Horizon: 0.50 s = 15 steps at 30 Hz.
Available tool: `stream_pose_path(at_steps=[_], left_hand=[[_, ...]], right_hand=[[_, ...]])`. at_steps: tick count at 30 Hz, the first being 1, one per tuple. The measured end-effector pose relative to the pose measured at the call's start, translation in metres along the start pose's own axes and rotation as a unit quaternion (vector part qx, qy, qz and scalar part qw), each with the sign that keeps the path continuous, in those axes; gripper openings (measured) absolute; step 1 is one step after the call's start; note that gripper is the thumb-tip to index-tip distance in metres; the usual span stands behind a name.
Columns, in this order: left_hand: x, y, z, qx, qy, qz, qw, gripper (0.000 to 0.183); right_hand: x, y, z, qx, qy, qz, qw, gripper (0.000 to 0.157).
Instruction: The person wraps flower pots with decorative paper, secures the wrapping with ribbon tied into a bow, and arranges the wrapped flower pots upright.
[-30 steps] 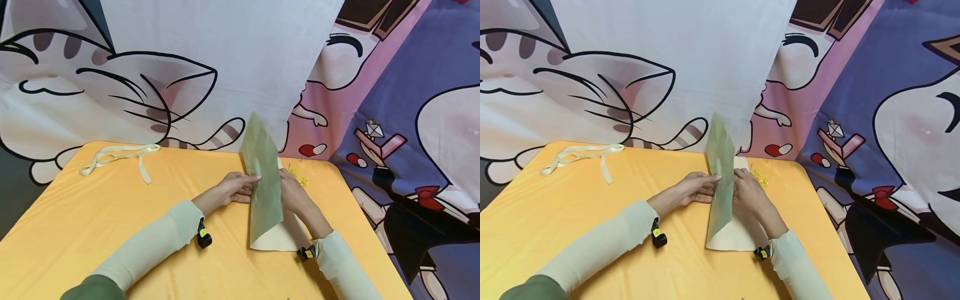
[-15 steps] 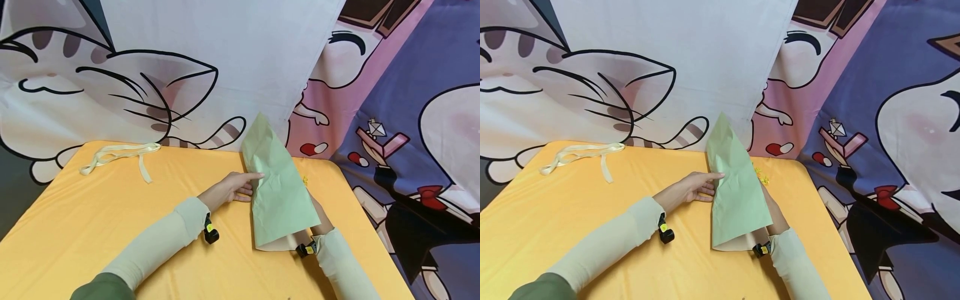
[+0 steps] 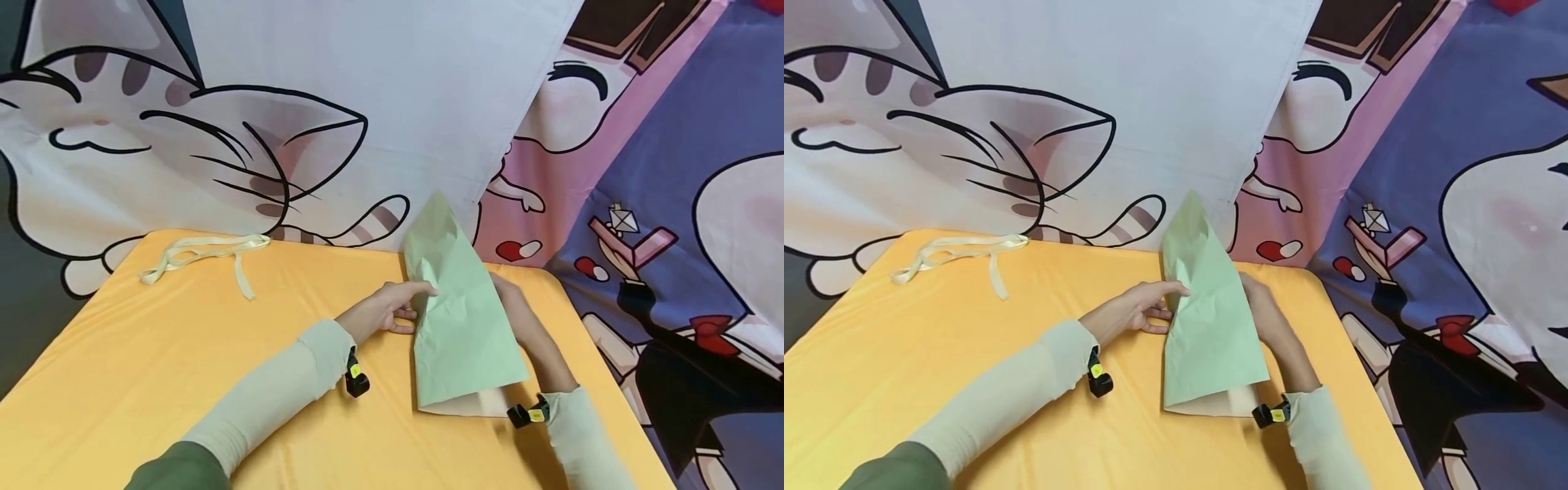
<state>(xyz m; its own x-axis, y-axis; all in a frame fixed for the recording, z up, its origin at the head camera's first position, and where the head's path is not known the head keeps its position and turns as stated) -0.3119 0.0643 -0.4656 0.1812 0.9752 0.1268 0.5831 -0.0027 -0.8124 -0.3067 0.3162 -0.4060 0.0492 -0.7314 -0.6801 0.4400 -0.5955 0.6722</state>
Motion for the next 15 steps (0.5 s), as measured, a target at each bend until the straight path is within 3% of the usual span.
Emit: stream_pose_path(at_steps=[1,4,7,9,11,13,15], left_hand=[[0.001,0.0,0.0,0.0,-0.001,0.001,1.0,0.098],[0.004,0.001,0.001,0.0,0.0,0.002,1.0,0.097],[0.006,0.001,0.001,0.0,0.005,0.002,1.0,0.101],[0.006,0.001,0.001,0.0,0.01,0.003,0.9999,0.104],[0.006,0.0,0.002,0.002,0.01,0.004,0.9999,0.104],[0.004,-0.001,0.002,0.003,0.013,-0.001,0.9999,0.102],[0.002,-0.001,0.003,0.001,0.018,-0.008,0.9998,0.094]], right_hand=[[-0.008,0.023,-0.002,0.006,-0.034,-0.055,0.998,0.024],[-0.03,0.056,-0.005,0.024,-0.116,-0.109,0.987,0.03],[-0.041,0.084,-0.002,-0.049,-0.137,-0.155,0.977,0.026],[-0.038,0.105,0.004,-0.134,-0.111,-0.195,0.965,0.024],[-0.027,0.126,0.01,-0.202,-0.044,-0.217,0.954,0.027],[-0.008,0.139,0.015,-0.232,0.036,-0.235,0.943,0.031],[0.012,0.144,0.018,-0.236,0.103,-0.258,0.931,0.036]])
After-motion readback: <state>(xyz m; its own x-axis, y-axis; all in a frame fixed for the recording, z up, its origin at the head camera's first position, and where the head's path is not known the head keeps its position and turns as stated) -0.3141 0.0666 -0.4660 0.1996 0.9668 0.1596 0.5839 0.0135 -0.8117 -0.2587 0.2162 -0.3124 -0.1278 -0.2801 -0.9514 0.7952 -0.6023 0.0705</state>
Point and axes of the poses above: each hand's wrist, its own z-axis towards the middle knuckle, its own x-axis out of the palm, y = z × x, the point moved 6 cm from there along z, towards the middle knuckle, and after that the axes turned 1 degree about -z, right-handed, at the moved point
